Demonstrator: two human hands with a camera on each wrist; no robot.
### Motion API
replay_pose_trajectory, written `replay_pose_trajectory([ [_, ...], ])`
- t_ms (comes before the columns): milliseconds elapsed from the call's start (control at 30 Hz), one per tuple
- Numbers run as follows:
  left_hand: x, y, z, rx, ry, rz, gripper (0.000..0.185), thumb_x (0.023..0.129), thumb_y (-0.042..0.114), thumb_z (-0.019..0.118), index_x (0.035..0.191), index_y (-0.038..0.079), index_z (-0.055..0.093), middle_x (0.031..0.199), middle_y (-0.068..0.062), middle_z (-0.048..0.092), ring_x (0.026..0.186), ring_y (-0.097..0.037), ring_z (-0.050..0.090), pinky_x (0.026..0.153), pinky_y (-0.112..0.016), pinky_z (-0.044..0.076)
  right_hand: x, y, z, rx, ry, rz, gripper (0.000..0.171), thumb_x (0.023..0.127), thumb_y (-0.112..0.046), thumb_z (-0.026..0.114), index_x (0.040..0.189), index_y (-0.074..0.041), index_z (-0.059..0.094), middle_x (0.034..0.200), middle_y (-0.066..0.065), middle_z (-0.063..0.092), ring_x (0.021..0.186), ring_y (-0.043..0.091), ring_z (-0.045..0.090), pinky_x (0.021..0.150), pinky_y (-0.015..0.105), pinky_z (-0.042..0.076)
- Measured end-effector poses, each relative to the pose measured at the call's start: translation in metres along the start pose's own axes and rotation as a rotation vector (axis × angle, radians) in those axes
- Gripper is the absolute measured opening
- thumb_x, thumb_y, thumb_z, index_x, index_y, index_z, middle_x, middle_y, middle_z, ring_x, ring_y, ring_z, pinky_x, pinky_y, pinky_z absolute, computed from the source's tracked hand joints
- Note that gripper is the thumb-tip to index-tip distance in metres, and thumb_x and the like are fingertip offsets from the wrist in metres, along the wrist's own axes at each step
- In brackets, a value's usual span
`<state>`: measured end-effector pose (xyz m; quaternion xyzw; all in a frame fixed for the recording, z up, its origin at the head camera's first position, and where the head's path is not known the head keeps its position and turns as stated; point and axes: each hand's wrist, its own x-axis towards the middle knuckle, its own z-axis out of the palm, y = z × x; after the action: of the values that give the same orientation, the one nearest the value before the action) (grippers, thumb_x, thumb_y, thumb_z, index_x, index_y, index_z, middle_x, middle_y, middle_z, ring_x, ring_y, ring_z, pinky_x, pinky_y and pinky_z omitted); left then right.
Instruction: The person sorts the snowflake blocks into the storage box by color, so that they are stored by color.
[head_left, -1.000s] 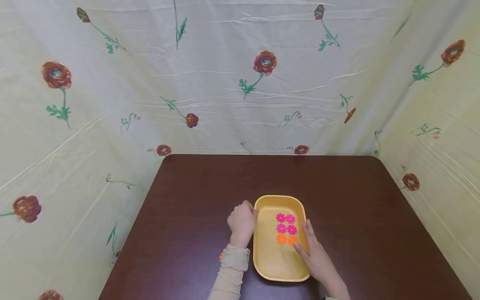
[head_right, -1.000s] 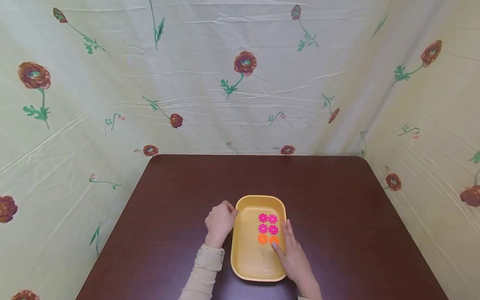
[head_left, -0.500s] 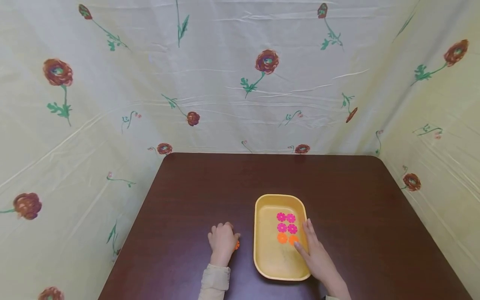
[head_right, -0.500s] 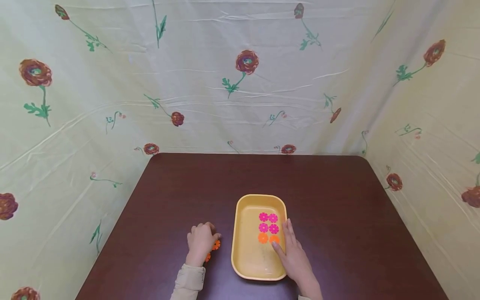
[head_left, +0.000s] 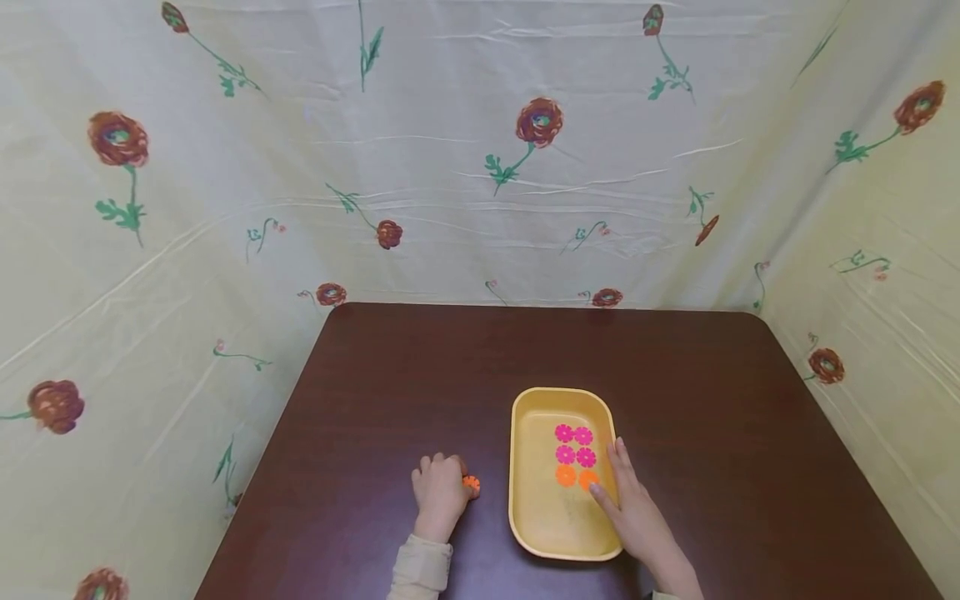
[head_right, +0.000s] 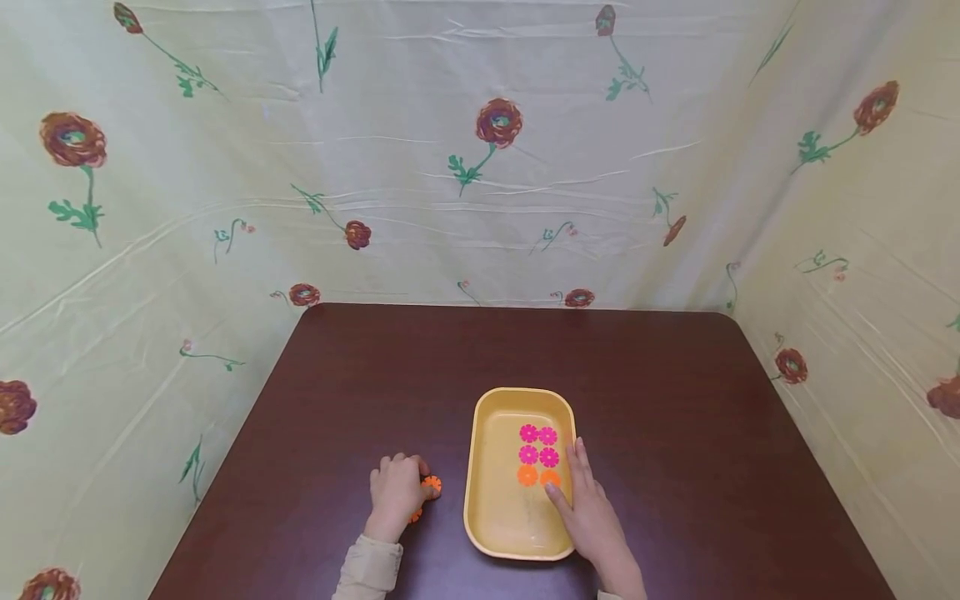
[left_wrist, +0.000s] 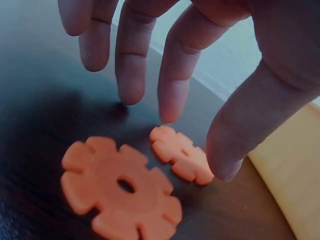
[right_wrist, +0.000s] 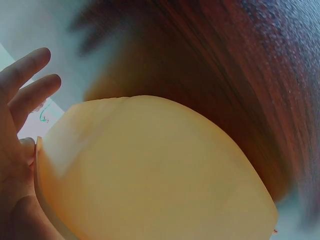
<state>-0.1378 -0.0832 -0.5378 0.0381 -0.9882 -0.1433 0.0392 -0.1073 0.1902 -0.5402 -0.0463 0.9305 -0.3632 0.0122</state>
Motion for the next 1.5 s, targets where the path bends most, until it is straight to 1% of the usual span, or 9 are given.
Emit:
replay_pose_trajectory([
  [167,0.001,-0.001,0.003,0.022,0.001,0.011,0.029,0.048,0.024,0.087,0.062,0.017,0.062,0.067,-0.003,0.048,0.071,-0.025,0.046,0.063,-0.041,0.037,0.0,0.0,0.0,0.004,0.004,0.0,0.069,0.091,-0.034,0.054,0.144,-0.003,0.021,0.151,0.017,0.011,0.125,0.047,0.032,0.094,0.063,0.029],
  [367,0.002,0.0,0.005,0.015,0.029,0.022,0.035,0.046,0.019,0.087,0.061,0.014,0.056,0.064,-0.004,0.05,0.068,-0.026,0.048,0.061,-0.041,0.037,0.0,-0.001,-0.001,-0.003,-0.005,0.015,0.069,0.091,-0.034,0.053,0.144,-0.004,0.021,0.152,0.016,0.011,0.126,0.047,0.032,0.093,0.064,0.028],
  [533,0.005,0.002,0.002,-0.014,0.054,0.042,0.034,0.052,0.014,0.083,0.064,0.015,0.051,0.058,-0.002,0.054,0.059,-0.024,0.053,0.057,-0.039,0.037,0.0,-0.003,-0.001,-0.009,-0.022,0.034,0.07,0.092,-0.036,0.052,0.145,-0.006,0.02,0.152,0.015,0.009,0.128,0.045,0.03,0.095,0.065,0.025],
  [667,0.008,0.003,0.0,-0.054,0.06,0.051,0.03,0.055,0.011,0.082,0.061,0.016,0.053,0.056,0.0,0.056,0.056,-0.022,0.056,0.056,-0.038,0.037,0.002,-0.006,-0.002,-0.005,-0.038,0.055,0.07,0.092,-0.038,0.051,0.145,-0.007,0.019,0.153,0.014,0.007,0.129,0.045,0.029,0.095,0.065,0.024],
  [900,0.015,0.0,-0.004,-0.068,0.014,0.047,0.021,0.063,0.011,0.078,0.062,0.016,0.058,0.058,0.001,0.058,0.056,-0.021,0.057,0.058,-0.038,0.04,0.003,-0.007,0.0,-0.006,-0.018,0.039,0.069,0.092,-0.036,0.052,0.145,-0.006,0.02,0.152,0.014,0.009,0.126,0.047,0.032,0.093,0.064,0.028],
  [1033,0.019,-0.002,-0.011,-0.082,0.002,0.03,0.018,0.068,0.01,0.075,0.065,0.016,0.058,0.061,0.0,0.06,0.057,-0.022,0.058,0.058,-0.039,0.043,0.002,-0.007,0.0,-0.002,-0.004,0.027,0.069,0.092,-0.035,0.053,0.145,-0.005,0.021,0.152,0.015,0.01,0.125,0.048,0.033,0.093,0.064,0.029],
  [1200,0.028,0.005,-0.025,-0.167,0.014,0.009,0.015,0.075,0.011,0.072,0.067,0.015,0.06,0.063,0.0,0.061,0.052,-0.019,0.055,0.051,-0.035,0.043,0.002,-0.007,0.0,-0.004,0.0,0.023,0.068,0.092,-0.034,0.052,0.144,-0.004,0.021,0.152,0.016,0.01,0.125,0.048,0.032,0.092,0.064,0.029],
  [1367,0.039,0.019,-0.042,-0.235,0.016,0.0,0.01,0.079,0.012,0.07,0.073,0.014,0.063,0.065,0.001,0.061,0.05,-0.016,0.052,0.046,-0.031,0.041,0.003,-0.008,0.0,0.004,-0.008,0.032,0.068,0.092,-0.035,0.052,0.145,-0.005,0.02,0.152,0.015,0.01,0.125,0.049,0.032,0.093,0.064,0.028],
  [1500,0.045,0.035,-0.052,-0.265,0.021,0.022,0.009,0.079,0.012,0.069,0.072,0.014,0.063,0.064,0.001,0.061,0.052,-0.017,0.054,0.047,-0.032,0.041,0.003,-0.008,0.0,0.007,-0.007,0.034,0.069,0.092,-0.035,0.052,0.145,-0.004,0.02,0.152,0.016,0.01,0.126,0.048,0.031,0.094,0.063,0.028],
])
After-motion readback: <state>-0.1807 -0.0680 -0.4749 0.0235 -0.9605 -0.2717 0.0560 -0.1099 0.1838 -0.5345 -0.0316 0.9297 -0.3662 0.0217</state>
